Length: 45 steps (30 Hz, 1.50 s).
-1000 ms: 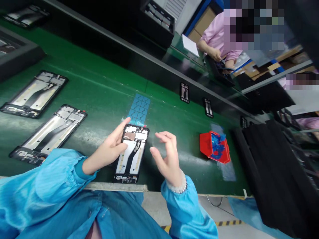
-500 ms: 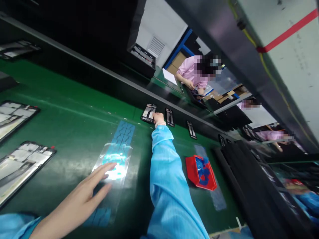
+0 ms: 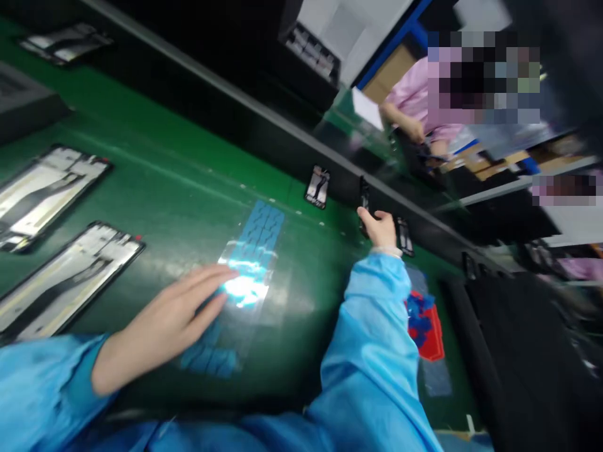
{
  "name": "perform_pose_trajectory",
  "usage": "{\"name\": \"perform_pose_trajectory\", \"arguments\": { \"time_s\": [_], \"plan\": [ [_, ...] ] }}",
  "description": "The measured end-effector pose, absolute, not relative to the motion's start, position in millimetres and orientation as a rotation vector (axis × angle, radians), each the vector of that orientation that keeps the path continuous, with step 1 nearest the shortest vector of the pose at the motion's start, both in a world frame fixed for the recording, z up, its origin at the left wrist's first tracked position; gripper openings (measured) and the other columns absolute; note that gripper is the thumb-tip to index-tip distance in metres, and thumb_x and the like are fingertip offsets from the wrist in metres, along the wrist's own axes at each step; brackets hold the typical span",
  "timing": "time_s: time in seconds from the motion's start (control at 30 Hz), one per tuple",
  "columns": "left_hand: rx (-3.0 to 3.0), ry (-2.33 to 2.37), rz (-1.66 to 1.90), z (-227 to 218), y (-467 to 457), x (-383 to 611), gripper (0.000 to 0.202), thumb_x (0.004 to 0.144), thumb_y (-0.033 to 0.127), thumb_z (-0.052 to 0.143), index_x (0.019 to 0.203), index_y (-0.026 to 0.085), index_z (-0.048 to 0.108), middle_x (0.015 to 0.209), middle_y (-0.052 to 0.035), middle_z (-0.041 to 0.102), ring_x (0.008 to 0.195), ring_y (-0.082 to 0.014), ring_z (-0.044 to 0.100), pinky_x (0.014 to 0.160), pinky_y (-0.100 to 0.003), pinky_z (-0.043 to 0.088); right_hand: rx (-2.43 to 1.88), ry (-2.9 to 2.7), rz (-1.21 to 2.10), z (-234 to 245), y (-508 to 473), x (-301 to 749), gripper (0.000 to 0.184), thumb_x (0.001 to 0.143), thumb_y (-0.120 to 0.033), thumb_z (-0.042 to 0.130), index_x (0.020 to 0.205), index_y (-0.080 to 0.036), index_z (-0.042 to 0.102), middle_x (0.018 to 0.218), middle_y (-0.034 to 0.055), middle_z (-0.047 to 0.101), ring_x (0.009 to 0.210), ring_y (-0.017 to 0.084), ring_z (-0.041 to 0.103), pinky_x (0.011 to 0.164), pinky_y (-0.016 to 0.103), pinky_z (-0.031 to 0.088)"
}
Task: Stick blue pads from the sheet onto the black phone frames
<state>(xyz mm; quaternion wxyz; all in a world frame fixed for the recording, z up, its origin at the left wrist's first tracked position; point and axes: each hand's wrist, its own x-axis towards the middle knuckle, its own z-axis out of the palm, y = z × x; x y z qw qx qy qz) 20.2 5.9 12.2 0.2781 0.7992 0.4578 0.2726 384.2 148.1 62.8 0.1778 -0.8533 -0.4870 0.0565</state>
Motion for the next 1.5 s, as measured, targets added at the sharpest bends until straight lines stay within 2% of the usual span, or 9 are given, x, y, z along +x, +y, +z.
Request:
{"name": "perform_pose_trajectory", "arguments": {
  "time_s": [0.13, 0.33, 0.47, 0.63, 0.8, 1.1, 1.3, 1.4, 1.5],
  "plan": [
    [2.141, 1.258, 0.627, 13.8, 18.1, 3.8, 0.045, 0.091, 0.041, 0.045, 0.127, 0.017, 0.056, 0.127, -0.0097, 0.060, 0.122, -0.0266, 0.052, 0.108, -0.041, 0.036, -2.373, -1.651, 0.213, 45.4, 24.9, 326.8, 0.081, 0.067, -0.060, 0.062, 0.131, -0.014, 0.043, 0.104, 0.0125, 0.062, 0.092, 0.026, 0.061, 0.078, 0.039, 0.049],
    [2.192, 0.930, 0.451, -3.9, 0.9, -5.3, 0.066, 0.077, 0.048, 0.066, 0.136, 0.028, 0.046, 0.144, -0.0028, 0.045, 0.137, -0.0275, 0.032, 0.114, -0.042, 0.023, -2.455, -1.705, -0.008, 1.6, -107.6, 261.3, 0.076, 0.073, -0.062, 0.056, 0.129, -0.012, 0.045, 0.099, 0.0160, 0.058, 0.087, 0.030, 0.059, 0.067, 0.042, 0.050],
    [2.255, 0.898, 0.411, -14.0, -4.7, -2.0, 0.066, 0.071, 0.050, 0.070, 0.131, 0.025, 0.053, 0.143, -0.0059, 0.045, 0.138, -0.0283, 0.029, 0.115, -0.043, 0.017, -2.215, -1.713, -0.055, 3.0, -117.0, 249.1, 0.070, 0.078, -0.056, 0.058, 0.130, -0.012, 0.043, 0.110, 0.0188, 0.056, 0.102, 0.031, 0.052, 0.080, 0.046, 0.048],
    [2.302, 0.954, 0.448, -17.4, 1.5, 0.5, 0.038, 0.077, 0.042, 0.067, 0.112, 0.027, 0.067, 0.131, -0.0042, 0.059, 0.132, -0.0272, 0.040, 0.110, -0.042, 0.027, -1.745, -1.762, 0.191, 19.0, -100.1, 207.9, 0.018, 0.090, -0.023, 0.049, 0.105, -0.022, 0.059, 0.094, 0.0064, 0.061, 0.091, 0.018, 0.056, 0.082, 0.034, 0.047],
    [2.309, 1.012, 0.477, -13.8, 8.6, 4.3, 0.020, 0.079, 0.039, 0.066, 0.092, 0.025, 0.074, 0.114, -0.0040, 0.069, 0.120, -0.0264, 0.052, 0.101, -0.041, 0.036, -1.694, -1.941, 0.116, 4.4, -76.7, 166.8, 0.019, 0.090, -0.024, 0.049, 0.099, -0.020, 0.066, 0.086, 0.0076, 0.058, 0.085, 0.019, 0.051, 0.074, 0.032, 0.044],
    [2.207, 0.974, 0.402, -4.4, 9.0, -1.1, 0.054, 0.071, 0.053, 0.068, 0.118, 0.026, 0.065, 0.135, -0.0051, 0.055, 0.134, -0.0296, 0.037, 0.112, -0.046, 0.022, -1.613, -1.532, 0.403, 9.0, -69.7, 167.8, 0.016, 0.084, -0.024, 0.055, 0.072, -0.020, 0.065, 0.081, 0.0034, 0.054, 0.086, 0.016, 0.051, 0.081, 0.033, 0.042],
    [1.731, 0.880, 0.657, 14.5, -5.4, 16.8, 0.034, 0.085, 0.045, 0.051, 0.097, 0.024, 0.075, 0.100, -0.0042, 0.073, 0.096, -0.0208, 0.065, 0.091, -0.033, 0.048, -1.488, -1.259, 1.153, 24.6, -66.6, 190.5, 0.019, 0.076, -0.033, 0.061, 0.064, -0.019, 0.062, 0.076, -0.0002, 0.053, 0.075, 0.012, 0.051, 0.072, 0.027, 0.043],
    [1.625, 0.872, 0.707, 19.2, -12.9, 27.0, 0.026, 0.079, 0.043, 0.060, 0.082, 0.023, 0.077, 0.083, -0.0035, 0.074, 0.083, -0.0204, 0.066, 0.082, -0.031, 0.052, -1.439, -1.102, 1.240, 20.3, -69.8, 186.8, 0.019, 0.072, -0.034, 0.065, 0.062, -0.018, 0.063, 0.072, -0.0013, 0.052, 0.070, 0.011, 0.050, 0.067, 0.026, 0.042],
    [1.566, 0.994, 0.779, 19.5, -18.0, 32.2, 0.026, 0.078, 0.043, 0.061, 0.078, 0.022, 0.076, 0.085, -0.0039, 0.074, 0.085, -0.0204, 0.065, 0.083, -0.030, 0.051, -1.405, -0.948, 1.189, 14.0, -74.3, 177.1, 0.013, 0.072, -0.031, 0.066, 0.067, -0.019, 0.067, 0.077, -0.0003, 0.055, 0.076, 0.012, 0.054, 0.073, 0.027, 0.045]
  ]
}}
